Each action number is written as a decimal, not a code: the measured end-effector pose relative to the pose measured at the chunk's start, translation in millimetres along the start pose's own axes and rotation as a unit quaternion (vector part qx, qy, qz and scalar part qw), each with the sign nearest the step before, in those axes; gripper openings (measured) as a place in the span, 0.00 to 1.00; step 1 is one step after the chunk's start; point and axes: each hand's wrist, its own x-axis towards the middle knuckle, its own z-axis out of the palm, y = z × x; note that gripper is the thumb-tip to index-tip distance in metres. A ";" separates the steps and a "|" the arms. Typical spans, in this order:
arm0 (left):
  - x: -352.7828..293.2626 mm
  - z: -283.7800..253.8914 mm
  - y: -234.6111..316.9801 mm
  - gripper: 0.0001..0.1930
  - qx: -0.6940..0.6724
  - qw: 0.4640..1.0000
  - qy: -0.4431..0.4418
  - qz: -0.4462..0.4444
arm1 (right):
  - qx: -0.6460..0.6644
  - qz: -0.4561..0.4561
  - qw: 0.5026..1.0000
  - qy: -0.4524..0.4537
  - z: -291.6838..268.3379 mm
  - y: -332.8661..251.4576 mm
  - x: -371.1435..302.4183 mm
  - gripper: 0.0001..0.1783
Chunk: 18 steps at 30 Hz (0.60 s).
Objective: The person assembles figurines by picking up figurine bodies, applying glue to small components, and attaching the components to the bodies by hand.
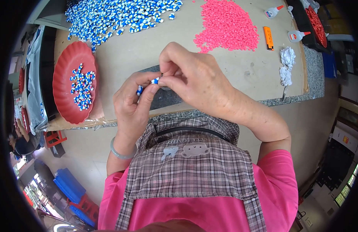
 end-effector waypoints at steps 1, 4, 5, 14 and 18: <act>-1.2 -3.0 -0.8 0.08 -0.020 0.999 -0.003 -0.031 | -0.007 0.004 1.000 -0.022 -4.7 -3.3 2.3 0.13; -3.5 -25.5 -2.9 0.07 -0.068 0.989 0.022 -0.132 | 0.004 0.025 1.000 0.006 -25.6 6.9 5.4 0.12; -4.0 -37.8 -6.1 0.08 -0.065 0.986 0.070 -0.137 | 0.024 0.039 0.998 0.052 -37.2 15.5 6.4 0.12; -24.0 -153.0 -63.7 0.09 0.422 0.891 0.137 -0.095 | -0.208 0.084 0.974 0.031 -65.1 72.2 -29.8 0.04; -22.6 -152.5 -69.4 0.10 0.503 0.858 0.088 -0.055 | -0.238 -0.010 0.971 0.019 -54.7 85.8 -33.3 0.06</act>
